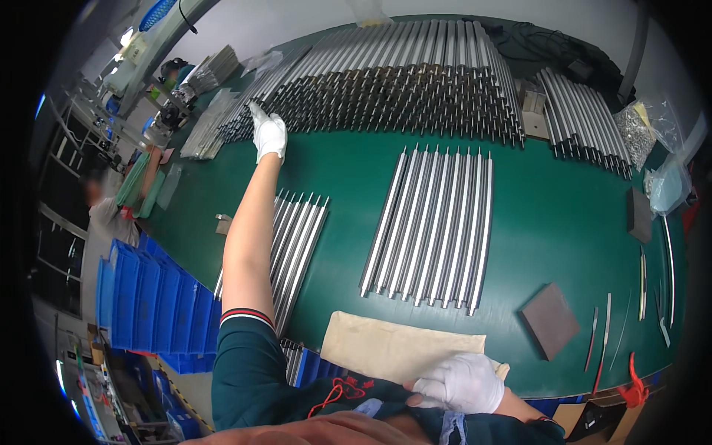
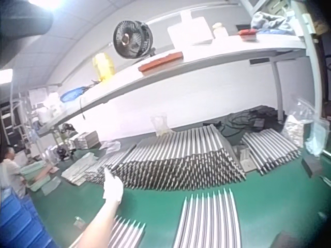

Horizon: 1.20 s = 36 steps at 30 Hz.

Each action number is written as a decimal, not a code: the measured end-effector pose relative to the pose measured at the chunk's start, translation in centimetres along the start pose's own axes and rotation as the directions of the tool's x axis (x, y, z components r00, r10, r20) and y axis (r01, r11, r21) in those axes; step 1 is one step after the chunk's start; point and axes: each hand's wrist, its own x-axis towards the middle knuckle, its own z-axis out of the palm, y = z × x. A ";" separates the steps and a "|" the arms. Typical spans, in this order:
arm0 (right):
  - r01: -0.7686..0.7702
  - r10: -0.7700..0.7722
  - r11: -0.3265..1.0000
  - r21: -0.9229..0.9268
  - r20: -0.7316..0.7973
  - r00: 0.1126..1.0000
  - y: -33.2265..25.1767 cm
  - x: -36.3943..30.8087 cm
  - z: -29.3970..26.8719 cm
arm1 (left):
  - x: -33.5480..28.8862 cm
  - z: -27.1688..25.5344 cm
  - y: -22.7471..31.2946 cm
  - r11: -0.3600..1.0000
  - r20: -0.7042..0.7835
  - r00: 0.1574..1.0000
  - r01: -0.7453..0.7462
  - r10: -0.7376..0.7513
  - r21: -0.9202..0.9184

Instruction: The person is polishing metal rods using a sanding block and an air duster gun.

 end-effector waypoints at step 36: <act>-0.591 0.332 0.580 -0.561 -0.499 0.800 -1.6 -7.1 -3.0 | -39.0 -27.3 -4.4 0.858 0.333 0.943 0.153 0.022 -0.491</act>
